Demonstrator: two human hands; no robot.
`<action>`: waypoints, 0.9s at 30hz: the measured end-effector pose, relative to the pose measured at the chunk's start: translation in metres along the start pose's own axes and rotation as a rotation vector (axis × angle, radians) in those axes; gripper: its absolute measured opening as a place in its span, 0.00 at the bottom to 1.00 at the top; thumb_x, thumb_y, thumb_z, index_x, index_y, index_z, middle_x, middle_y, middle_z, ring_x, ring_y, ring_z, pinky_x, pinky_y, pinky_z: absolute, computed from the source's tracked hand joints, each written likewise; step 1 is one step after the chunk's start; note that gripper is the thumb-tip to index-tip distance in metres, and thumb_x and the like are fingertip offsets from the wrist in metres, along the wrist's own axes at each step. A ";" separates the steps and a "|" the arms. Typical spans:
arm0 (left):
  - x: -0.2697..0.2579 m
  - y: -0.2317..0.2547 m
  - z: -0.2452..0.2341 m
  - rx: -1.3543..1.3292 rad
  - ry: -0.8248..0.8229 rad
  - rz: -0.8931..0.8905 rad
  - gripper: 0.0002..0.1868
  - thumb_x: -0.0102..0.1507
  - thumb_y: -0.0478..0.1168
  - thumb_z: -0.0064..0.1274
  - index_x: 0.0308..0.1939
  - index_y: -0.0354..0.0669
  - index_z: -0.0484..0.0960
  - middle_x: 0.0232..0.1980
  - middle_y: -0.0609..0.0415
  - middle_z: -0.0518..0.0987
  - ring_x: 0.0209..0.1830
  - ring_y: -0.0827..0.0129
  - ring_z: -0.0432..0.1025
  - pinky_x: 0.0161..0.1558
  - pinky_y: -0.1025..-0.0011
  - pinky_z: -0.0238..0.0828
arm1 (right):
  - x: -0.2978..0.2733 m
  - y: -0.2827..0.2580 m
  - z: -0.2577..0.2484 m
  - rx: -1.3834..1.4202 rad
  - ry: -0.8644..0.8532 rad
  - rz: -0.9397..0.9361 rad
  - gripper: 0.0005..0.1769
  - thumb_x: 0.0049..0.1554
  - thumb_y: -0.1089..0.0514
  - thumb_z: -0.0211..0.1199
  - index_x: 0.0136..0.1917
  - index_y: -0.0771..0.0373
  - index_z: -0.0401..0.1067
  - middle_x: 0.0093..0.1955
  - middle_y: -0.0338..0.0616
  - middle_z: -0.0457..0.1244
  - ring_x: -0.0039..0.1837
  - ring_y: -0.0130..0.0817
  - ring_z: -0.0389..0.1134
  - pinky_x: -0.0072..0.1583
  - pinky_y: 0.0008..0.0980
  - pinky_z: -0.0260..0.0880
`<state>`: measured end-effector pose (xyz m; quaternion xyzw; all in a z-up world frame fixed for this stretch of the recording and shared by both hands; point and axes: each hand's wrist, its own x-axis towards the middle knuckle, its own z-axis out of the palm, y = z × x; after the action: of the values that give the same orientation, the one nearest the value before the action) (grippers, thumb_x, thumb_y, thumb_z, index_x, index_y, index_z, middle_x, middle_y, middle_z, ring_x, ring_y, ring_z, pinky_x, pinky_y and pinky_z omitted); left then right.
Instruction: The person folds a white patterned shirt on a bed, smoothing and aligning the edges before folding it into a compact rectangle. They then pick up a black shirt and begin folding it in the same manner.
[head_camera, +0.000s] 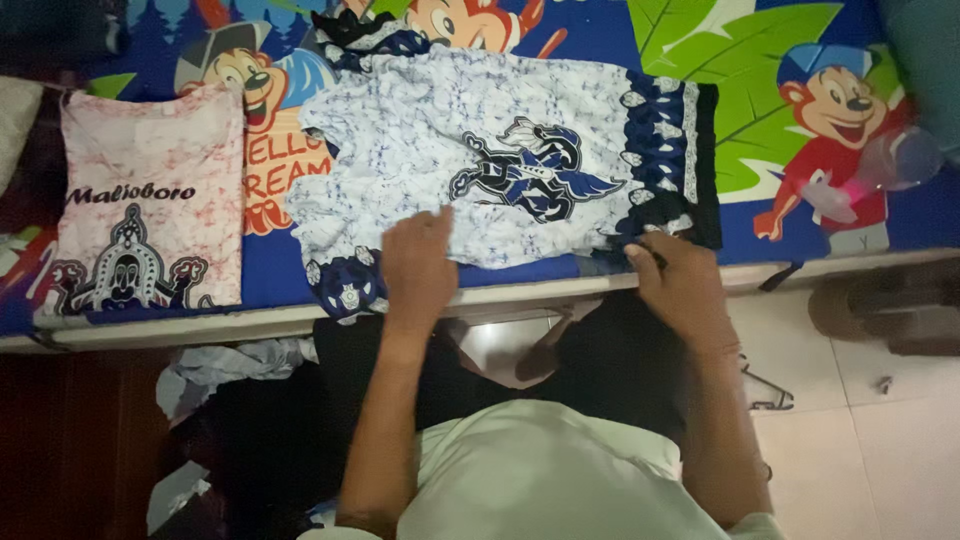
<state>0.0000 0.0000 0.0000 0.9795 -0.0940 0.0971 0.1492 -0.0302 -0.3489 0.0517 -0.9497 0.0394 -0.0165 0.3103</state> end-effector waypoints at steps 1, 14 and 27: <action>-0.003 0.008 0.003 -0.044 0.105 0.073 0.35 0.59 0.28 0.55 0.72 0.43 0.77 0.58 0.45 0.77 0.60 0.51 0.70 0.63 0.50 0.64 | 0.001 0.001 0.005 -0.022 0.021 -0.057 0.15 0.62 0.50 0.68 0.57 0.61 0.80 0.52 0.58 0.72 0.55 0.52 0.75 0.58 0.46 0.74; -0.020 0.033 -0.017 -0.571 0.409 0.186 0.11 0.75 0.38 0.59 0.60 0.42 0.84 0.41 0.50 0.84 0.36 0.68 0.80 0.35 0.70 0.77 | -0.012 -0.023 -0.027 -0.241 0.417 -0.395 0.14 0.54 0.65 0.68 0.55 0.61 0.77 0.75 0.63 0.58 0.77 0.63 0.55 0.77 0.57 0.52; 0.052 -0.054 -0.117 0.176 -0.053 -0.439 0.24 0.53 0.43 0.63 0.53 0.44 0.87 0.43 0.39 0.86 0.42 0.46 0.80 0.40 0.51 0.75 | 0.080 -0.011 -0.092 -0.271 0.202 -0.271 0.16 0.67 0.49 0.64 0.54 0.65 0.81 0.49 0.60 0.70 0.52 0.59 0.72 0.55 0.52 0.69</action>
<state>0.0429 0.0784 0.1061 0.9879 0.1262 0.0445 0.0783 0.0453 -0.4009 0.1328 -0.9728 -0.0558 -0.1477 0.1693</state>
